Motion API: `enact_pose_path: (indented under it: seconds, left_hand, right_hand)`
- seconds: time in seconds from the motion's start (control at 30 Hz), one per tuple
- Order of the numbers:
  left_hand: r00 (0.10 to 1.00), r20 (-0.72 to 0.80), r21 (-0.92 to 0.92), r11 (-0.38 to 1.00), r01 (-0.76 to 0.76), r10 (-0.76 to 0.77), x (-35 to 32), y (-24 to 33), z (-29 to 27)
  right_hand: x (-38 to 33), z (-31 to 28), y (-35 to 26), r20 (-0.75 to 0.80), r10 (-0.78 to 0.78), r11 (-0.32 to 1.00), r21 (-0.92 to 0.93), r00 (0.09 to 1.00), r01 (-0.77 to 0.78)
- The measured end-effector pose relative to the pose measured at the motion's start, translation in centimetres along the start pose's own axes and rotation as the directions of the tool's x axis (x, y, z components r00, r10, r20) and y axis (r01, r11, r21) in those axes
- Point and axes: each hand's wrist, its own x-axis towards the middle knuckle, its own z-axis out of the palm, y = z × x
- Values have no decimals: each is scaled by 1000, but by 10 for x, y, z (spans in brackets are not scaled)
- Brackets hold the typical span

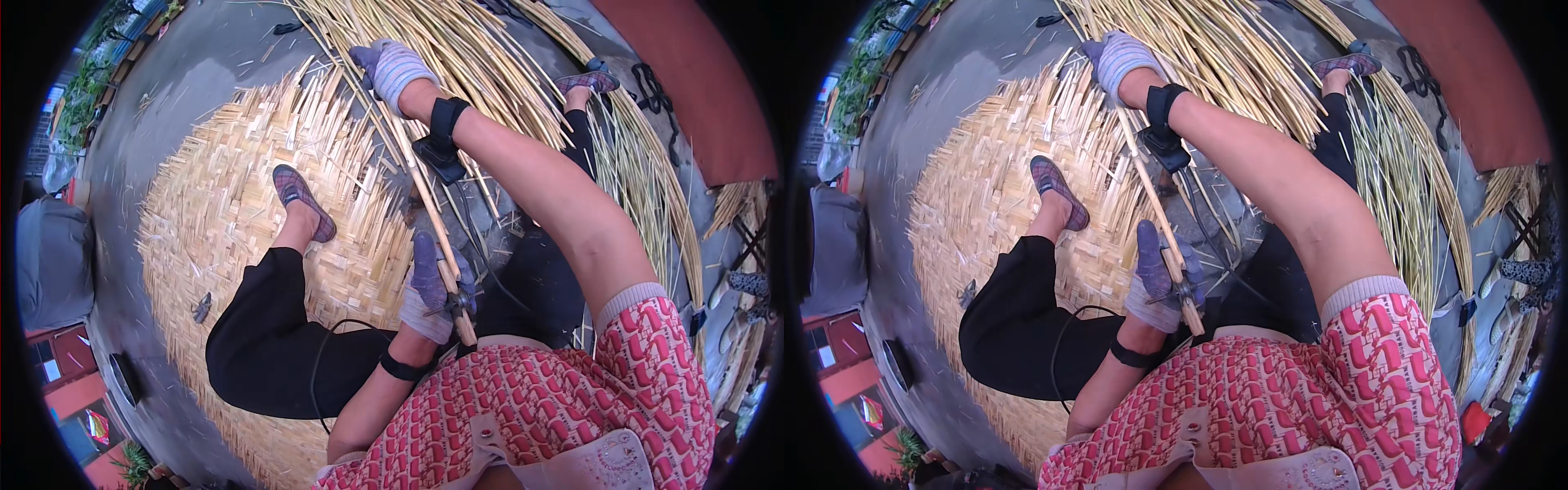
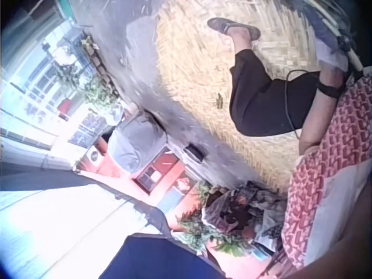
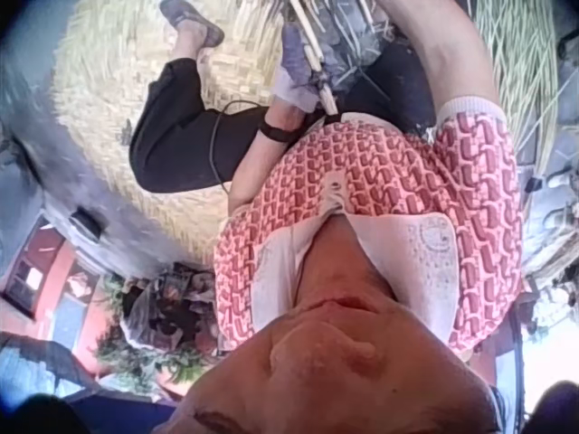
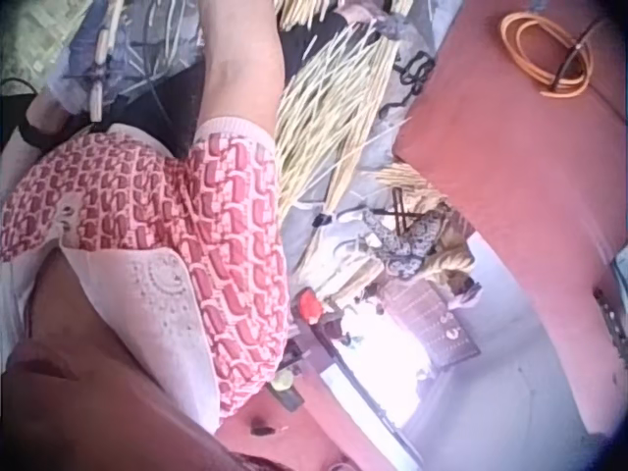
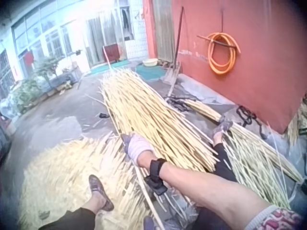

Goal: Scraping and preparing thin bamboo strips for weaving using a hand knife.

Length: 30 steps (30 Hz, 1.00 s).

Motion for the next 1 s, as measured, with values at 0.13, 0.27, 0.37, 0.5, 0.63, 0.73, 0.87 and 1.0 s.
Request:
enact_pose_path:
  seconds: [0.13,0.27,0.37,0.5,0.63,0.73,0.87,1.0]
  left_hand:
    - [991,-128,19,999,-48,50,3,9,1]
    - [999,-39,117,993,-25,30,4,11,3]
    - [997,-8,150,985,-81,83,3,9,6]
    - [999,40,67,998,-21,18,7,11,7]
    - [946,-80,201,935,-293,314,30,35,1]
    - [928,73,124,920,-371,364,59,69,-3]
    - [919,-8,-13,919,-395,395,105,119,6]
    - [931,63,-36,933,-357,359,146,118,38]
  right_hand:
    - [11,-7,-21,-21,-143,875,-469,990,117]
    - [22,-10,-28,8,56,934,-354,998,-50]
    - [29,-20,-27,49,132,955,-273,990,-114]
    - [13,-35,-37,32,341,930,-153,939,-333]
    - [-52,-30,-53,59,202,979,-36,978,-201]
    - [-98,-23,-58,121,-255,949,-161,959,272]
    - [-146,-71,-44,398,68,884,402,915,-240]
    - [-180,-103,-40,594,234,949,32,769,-313]
